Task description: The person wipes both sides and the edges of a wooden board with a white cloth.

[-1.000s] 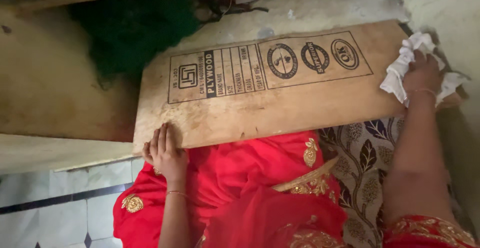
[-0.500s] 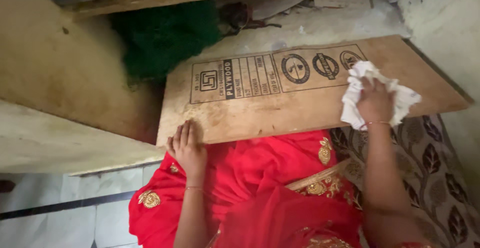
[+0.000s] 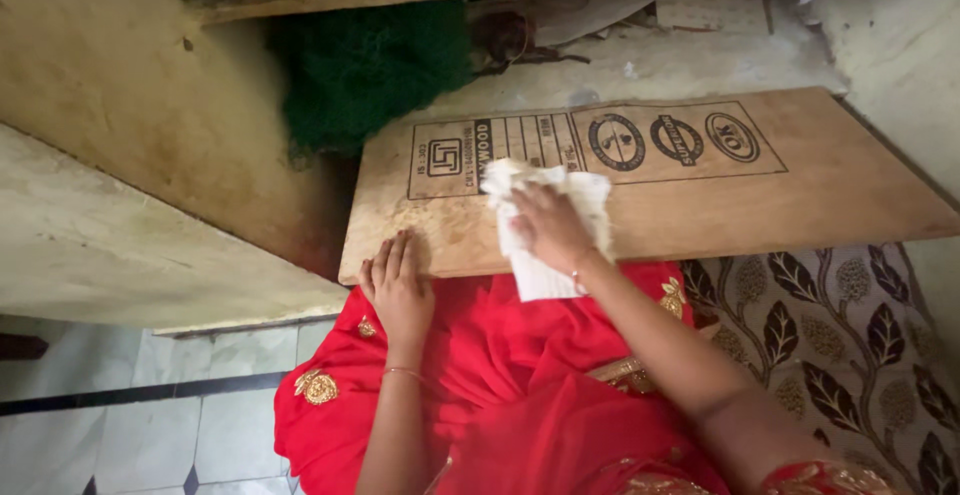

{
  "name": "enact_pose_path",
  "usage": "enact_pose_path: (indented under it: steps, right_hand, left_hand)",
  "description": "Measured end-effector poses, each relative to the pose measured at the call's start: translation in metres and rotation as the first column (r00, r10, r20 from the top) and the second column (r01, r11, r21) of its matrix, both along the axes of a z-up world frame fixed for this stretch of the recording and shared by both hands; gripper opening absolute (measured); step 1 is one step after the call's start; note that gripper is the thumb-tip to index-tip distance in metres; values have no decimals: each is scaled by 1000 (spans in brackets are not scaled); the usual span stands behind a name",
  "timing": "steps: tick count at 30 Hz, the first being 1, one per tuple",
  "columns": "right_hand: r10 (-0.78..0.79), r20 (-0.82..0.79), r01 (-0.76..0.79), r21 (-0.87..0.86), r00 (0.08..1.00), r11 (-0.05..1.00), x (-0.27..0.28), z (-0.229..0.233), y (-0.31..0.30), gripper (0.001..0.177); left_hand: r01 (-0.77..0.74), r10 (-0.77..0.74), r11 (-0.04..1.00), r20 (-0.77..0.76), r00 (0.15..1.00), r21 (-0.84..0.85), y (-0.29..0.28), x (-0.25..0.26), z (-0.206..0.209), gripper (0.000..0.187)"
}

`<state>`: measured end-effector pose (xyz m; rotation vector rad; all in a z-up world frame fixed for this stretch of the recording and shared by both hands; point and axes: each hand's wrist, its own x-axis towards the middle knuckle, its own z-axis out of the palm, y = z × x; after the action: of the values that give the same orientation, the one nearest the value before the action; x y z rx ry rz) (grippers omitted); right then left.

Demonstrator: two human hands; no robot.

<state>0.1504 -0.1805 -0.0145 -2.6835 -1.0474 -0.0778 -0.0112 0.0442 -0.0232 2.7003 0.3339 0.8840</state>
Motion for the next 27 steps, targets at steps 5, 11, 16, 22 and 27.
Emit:
enact_pose_path:
  steps: [5,11,16,22,27]
  right_hand:
    - [68,-157,-57,73,985,996,-18,21,8,57]
    - [-186,-261,198,20,947,980,13,-6,-40,62]
    - [-578,-214,565,-121,788,816,61,-16,-126,69]
    - [-822,-105,768,-307,559,562,111,-14,-255,72]
    - [-821,-119,808,-146,559,571,133,-21,-261,79]
  left_hand:
    - [-22,23,999,-21,1000,27,0,0,-1,65]
    - [-21,21,1000,-43,999,9,1,-3,-4,63]
    - [-18,19,1000,-34,999,14,1,-3,-4,62]
    - [-12,13,1000,-41,999,11,2,-2,-6,66]
    - [-17,17,1000,-27,999,-3,2,0,-7,65]
